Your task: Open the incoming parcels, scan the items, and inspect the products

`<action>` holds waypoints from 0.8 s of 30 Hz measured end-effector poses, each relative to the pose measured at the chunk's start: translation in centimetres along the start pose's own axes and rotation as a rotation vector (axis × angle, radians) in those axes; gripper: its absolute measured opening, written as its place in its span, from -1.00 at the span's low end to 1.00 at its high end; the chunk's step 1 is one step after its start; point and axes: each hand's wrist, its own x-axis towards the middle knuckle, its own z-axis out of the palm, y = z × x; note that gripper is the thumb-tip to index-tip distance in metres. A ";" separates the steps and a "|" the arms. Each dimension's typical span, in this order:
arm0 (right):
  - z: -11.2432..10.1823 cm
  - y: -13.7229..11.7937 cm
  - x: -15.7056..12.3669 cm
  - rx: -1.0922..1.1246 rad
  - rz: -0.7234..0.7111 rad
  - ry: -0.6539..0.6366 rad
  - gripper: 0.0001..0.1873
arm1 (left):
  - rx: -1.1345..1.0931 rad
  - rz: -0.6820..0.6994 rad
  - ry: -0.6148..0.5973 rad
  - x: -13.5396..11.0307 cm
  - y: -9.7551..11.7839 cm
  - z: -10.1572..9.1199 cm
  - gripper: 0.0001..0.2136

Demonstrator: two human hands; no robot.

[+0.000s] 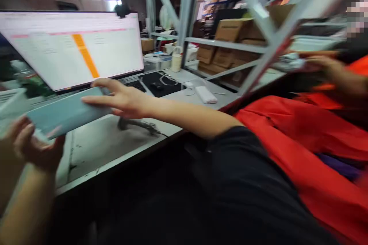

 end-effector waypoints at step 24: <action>0.7 0.2 -5.2 0.151 -0.120 0.434 -0.12 | 0.192 0.096 -0.082 4.7 9.7 0.1 -0.73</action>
